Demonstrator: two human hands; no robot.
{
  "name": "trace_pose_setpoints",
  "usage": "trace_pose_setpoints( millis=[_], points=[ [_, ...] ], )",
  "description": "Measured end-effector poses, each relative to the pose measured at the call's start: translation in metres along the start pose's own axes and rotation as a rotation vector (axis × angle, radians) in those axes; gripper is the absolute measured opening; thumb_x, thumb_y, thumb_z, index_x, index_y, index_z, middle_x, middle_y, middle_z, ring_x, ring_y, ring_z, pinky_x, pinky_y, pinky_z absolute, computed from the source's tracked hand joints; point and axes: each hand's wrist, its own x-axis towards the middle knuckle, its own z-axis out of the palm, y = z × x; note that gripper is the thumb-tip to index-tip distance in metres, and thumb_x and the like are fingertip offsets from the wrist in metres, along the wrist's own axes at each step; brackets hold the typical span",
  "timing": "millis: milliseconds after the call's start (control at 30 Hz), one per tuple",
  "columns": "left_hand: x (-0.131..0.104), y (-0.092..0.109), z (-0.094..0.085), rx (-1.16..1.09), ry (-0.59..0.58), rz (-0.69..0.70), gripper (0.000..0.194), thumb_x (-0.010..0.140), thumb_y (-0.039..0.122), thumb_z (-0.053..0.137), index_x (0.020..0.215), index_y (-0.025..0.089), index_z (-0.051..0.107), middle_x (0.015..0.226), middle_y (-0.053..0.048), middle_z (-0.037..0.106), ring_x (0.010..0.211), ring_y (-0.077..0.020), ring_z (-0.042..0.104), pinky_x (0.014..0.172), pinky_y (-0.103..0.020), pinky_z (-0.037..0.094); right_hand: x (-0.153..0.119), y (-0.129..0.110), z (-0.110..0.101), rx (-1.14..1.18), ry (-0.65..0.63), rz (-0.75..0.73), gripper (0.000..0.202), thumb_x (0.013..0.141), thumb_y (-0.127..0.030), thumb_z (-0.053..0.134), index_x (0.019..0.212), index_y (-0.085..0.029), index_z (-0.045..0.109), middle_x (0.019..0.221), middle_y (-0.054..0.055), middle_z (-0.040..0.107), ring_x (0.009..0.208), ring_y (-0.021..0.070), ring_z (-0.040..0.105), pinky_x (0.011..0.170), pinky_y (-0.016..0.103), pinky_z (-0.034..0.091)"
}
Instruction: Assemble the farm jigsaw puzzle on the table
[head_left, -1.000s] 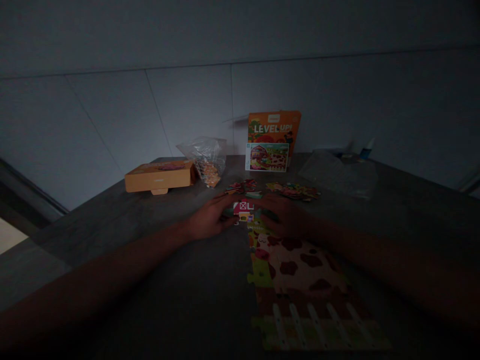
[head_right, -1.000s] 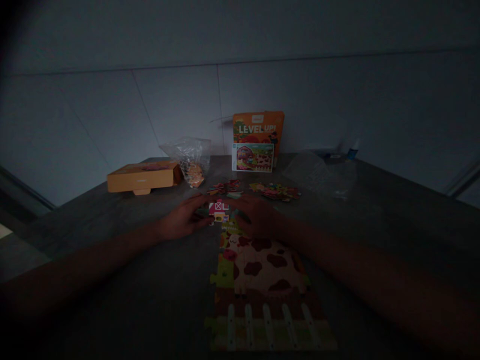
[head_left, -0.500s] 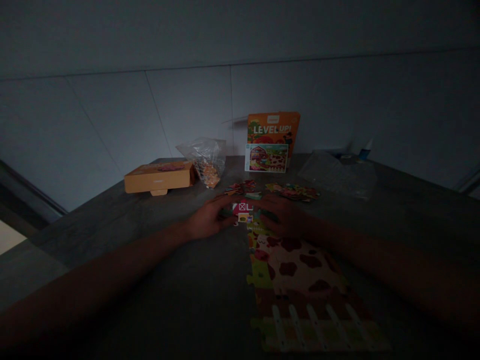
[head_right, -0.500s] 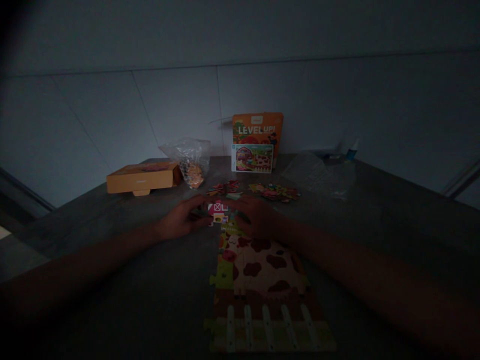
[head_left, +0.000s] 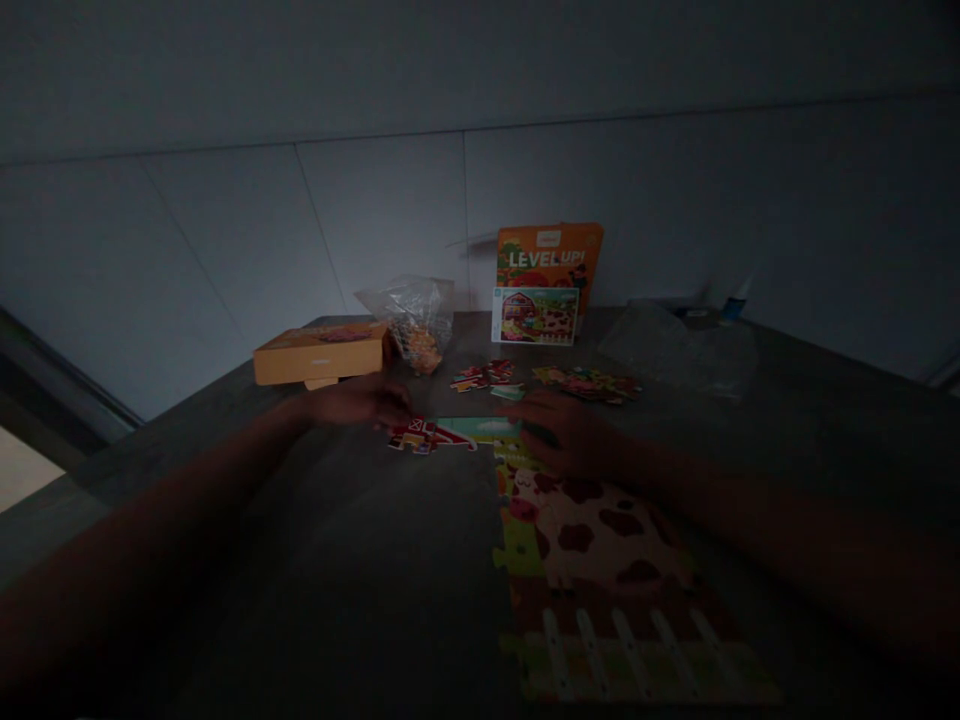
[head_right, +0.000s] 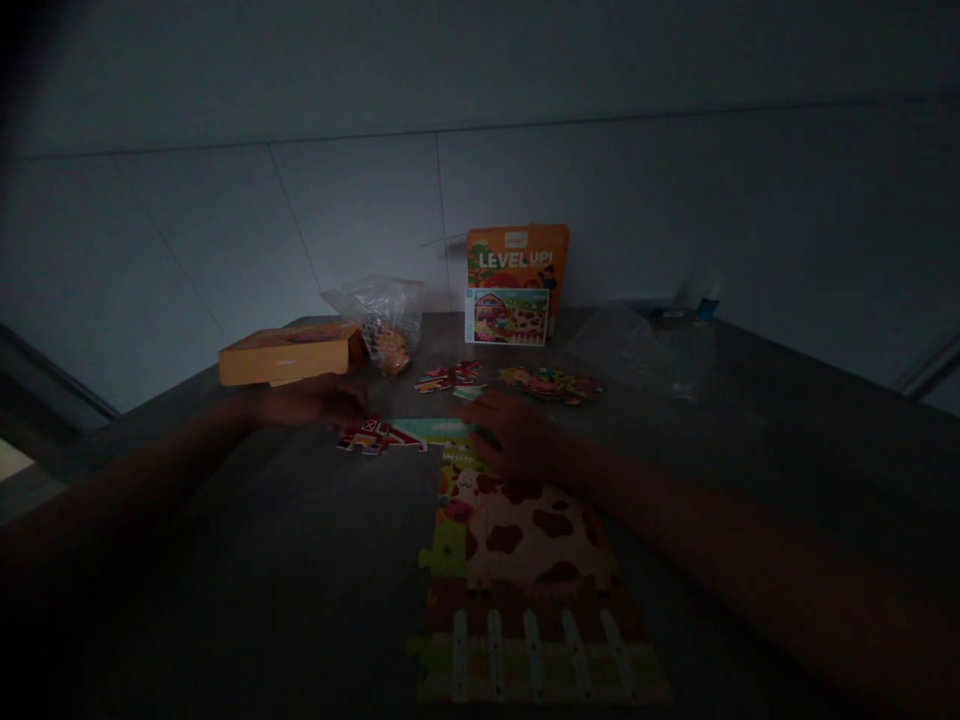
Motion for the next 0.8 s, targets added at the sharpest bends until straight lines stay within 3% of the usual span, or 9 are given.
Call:
trace_pose_setpoints(
  millis=[133,333,600,800],
  points=[
    [-0.009,0.0,-0.002,0.124,-0.023,-0.045,0.035,0.085,0.049,0.059,0.085,0.014,0.063,0.072,-0.002,0.062,0.066,-0.0143,0.056,0.057,-0.023,0.041,0.0,0.0,-0.001,0.014,-0.014,0.0,0.035,0.086,-0.014,0.05,0.119,-0.014,0.062,0.102,0.013,0.067,0.092,0.0227,0.062,0.081,0.038,0.052],
    [-0.012,0.01,0.01,0.272,0.058,0.021,0.06,0.068,0.055,0.077,0.111,0.017,0.059,0.097,-0.005,0.063,0.084,-0.0193,0.059,0.067,-0.026,0.044,0.0,0.001,0.001,0.024,-0.009,-0.002,0.034,0.086,-0.014,0.049,0.118,-0.015,0.062,0.103,0.012,0.067,0.093,0.0224,0.062,0.081,0.039,0.052],
    [-0.013,0.013,0.009,0.224,0.001,0.016,0.045,0.075,0.05,0.071,0.101,0.015,0.06,0.086,-0.003,0.063,0.076,-0.0172,0.059,0.064,-0.025,0.044,0.001,0.0,-0.002,0.023,-0.034,0.017,0.032,0.086,-0.014,0.05,0.116,-0.014,0.064,0.103,0.012,0.067,0.092,0.0224,0.062,0.081,0.039,0.052],
    [-0.013,0.008,0.008,0.257,-0.002,0.051,0.04,0.077,0.047,0.069,0.101,0.016,0.058,0.09,-0.004,0.062,0.079,-0.0176,0.059,0.064,-0.024,0.042,-0.001,0.001,0.0,0.034,-0.016,0.011,0.034,0.085,-0.012,0.052,0.117,-0.015,0.064,0.104,0.012,0.068,0.092,0.0218,0.062,0.082,0.037,0.052]
  ],
)
